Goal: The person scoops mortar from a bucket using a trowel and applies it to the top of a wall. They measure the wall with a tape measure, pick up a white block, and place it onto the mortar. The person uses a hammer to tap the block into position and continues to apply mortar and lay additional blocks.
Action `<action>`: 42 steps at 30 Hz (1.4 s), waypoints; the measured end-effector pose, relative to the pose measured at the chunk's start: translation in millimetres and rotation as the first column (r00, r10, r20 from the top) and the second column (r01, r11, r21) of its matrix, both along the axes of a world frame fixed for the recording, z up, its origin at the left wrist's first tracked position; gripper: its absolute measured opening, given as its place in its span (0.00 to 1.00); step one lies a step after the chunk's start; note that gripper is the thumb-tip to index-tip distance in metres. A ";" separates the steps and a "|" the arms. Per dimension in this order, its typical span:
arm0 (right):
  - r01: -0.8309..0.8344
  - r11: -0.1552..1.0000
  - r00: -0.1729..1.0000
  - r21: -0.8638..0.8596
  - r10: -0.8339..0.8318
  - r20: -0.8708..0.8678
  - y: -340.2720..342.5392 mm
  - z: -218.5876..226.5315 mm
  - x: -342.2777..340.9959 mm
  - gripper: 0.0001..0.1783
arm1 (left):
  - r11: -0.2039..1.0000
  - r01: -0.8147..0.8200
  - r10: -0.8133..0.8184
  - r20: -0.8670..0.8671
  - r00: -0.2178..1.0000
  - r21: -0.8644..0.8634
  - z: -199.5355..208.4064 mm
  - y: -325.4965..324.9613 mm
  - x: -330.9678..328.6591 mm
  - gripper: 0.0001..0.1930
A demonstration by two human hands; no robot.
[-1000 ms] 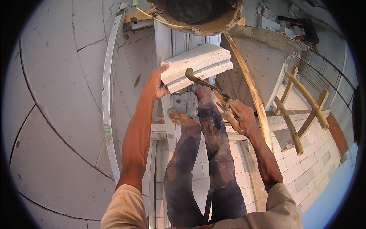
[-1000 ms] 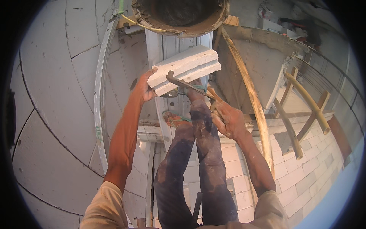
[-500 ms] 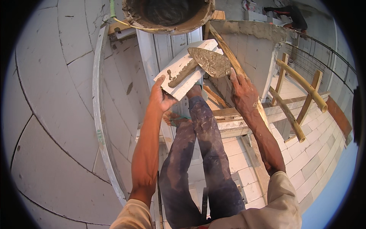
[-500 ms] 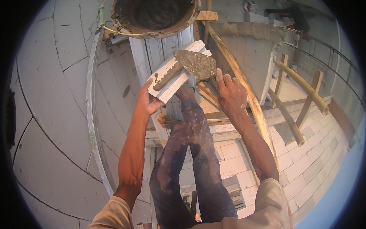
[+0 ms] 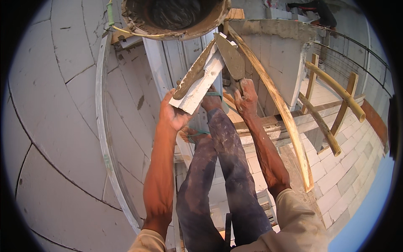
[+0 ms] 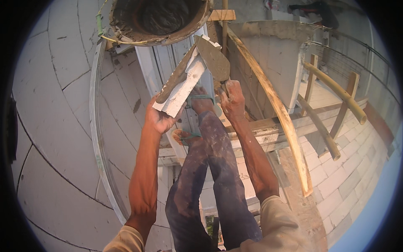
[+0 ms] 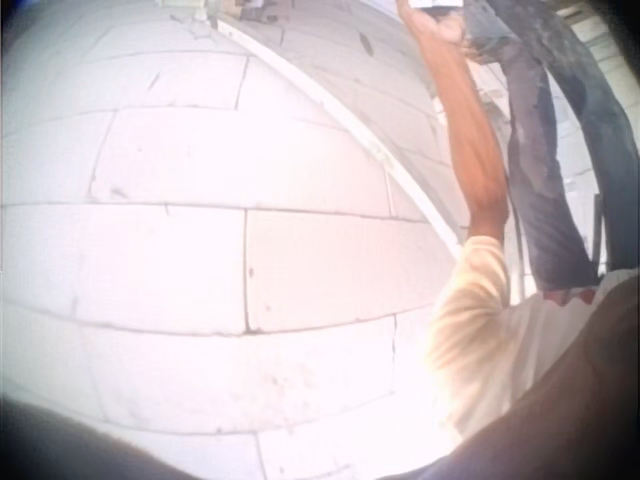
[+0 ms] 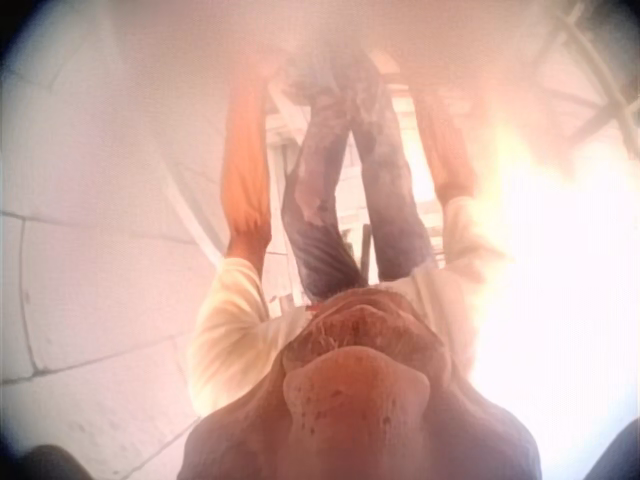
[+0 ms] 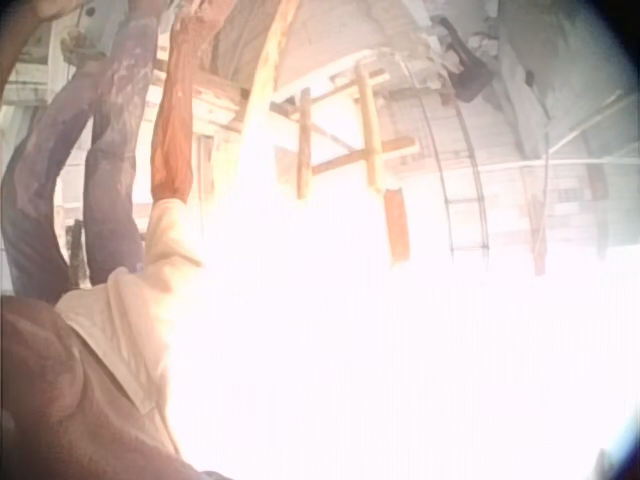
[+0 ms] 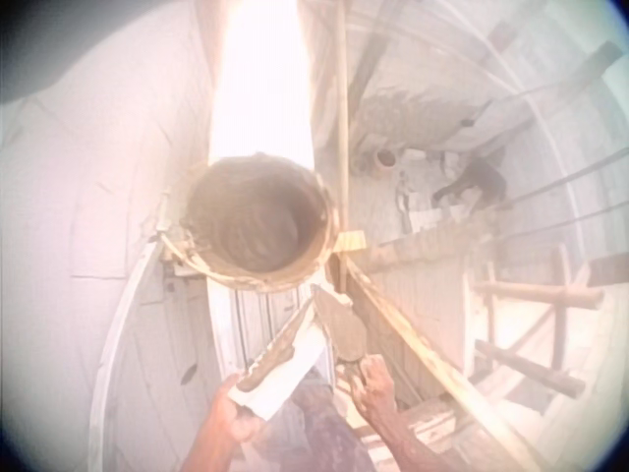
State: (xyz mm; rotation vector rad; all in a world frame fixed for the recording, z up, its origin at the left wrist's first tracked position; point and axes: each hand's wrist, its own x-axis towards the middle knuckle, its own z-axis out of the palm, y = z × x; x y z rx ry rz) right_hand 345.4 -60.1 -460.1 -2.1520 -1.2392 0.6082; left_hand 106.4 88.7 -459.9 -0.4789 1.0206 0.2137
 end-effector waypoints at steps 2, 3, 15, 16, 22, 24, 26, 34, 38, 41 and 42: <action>-0.036 0.999 0.998 0.025 0.037 -0.042 -2.6 -4.3 -21.6 0.26 | 1.000 -0.013 0.013 -0.034 0.999 -0.002 4.3 4.3 6.1 0.29; -0.058 0.998 0.996 0.031 0.059 -0.062 -10.7 -0.7 -30.5 0.25 | 1.000 -0.023 0.022 -0.051 0.998 -0.010 8.2 4.5 8.6 0.29; -0.098 0.986 0.921 -0.132 0.040 -0.387 -46.6 113.8 -7.6 0.23 | 0.998 -0.051 0.047 -0.100 0.994 -0.028 13.6 6.1 6.4 0.29; 0.003 0.958 0.868 -0.286 -0.145 -0.476 -29.4 109.7 0.9 0.24 | 0.999 -0.036 0.032 -0.104 0.994 -0.038 9.8 4.1 0.2 0.30; 0.081 0.869 0.459 -0.488 -0.468 -0.756 53.2 47.7 37.4 0.29 | 1.000 0.018 -0.018 -0.020 1.000 -0.015 -11.2 3.4 -14.4 0.28; -0.105 0.908 0.619 -0.406 -0.260 -0.742 23.7 38.9 5.7 0.29 | 0.996 -0.061 0.064 0.059 0.996 -0.058 -23.0 4.1 -19.8 0.28; -0.271 0.875 0.705 -0.402 -0.104 -0.701 1.9 60.0 -23.5 0.30 | 0.994 -0.092 0.095 0.048 0.994 -0.059 -30.4 1.9 -24.8 0.27; -0.436 0.677 0.819 -0.593 0.026 -0.573 -4.0 142.7 -12.3 0.28 | 0.976 0.157 -0.134 -0.150 0.980 0.150 -27.6 36.3 -38.7 0.29; -0.323 0.728 0.939 -0.605 0.165 -0.303 67.3 164.3 31.7 0.19 | 0.953 0.229 -0.198 -0.167 0.966 0.196 -55.8 50.3 -68.3 0.33; -0.351 0.805 0.911 -0.478 0.412 0.026 137.5 126.8 63.8 0.16 | 0.929 0.315 -0.292 -0.140 0.946 0.196 -67.4 61.5 -78.5 0.35; -0.373 0.819 0.884 -0.435 0.456 0.102 163.1 112.8 71.8 0.17 | 0.908 0.370 -0.343 -0.158 0.926 0.197 -65.0 64.3 -79.7 0.36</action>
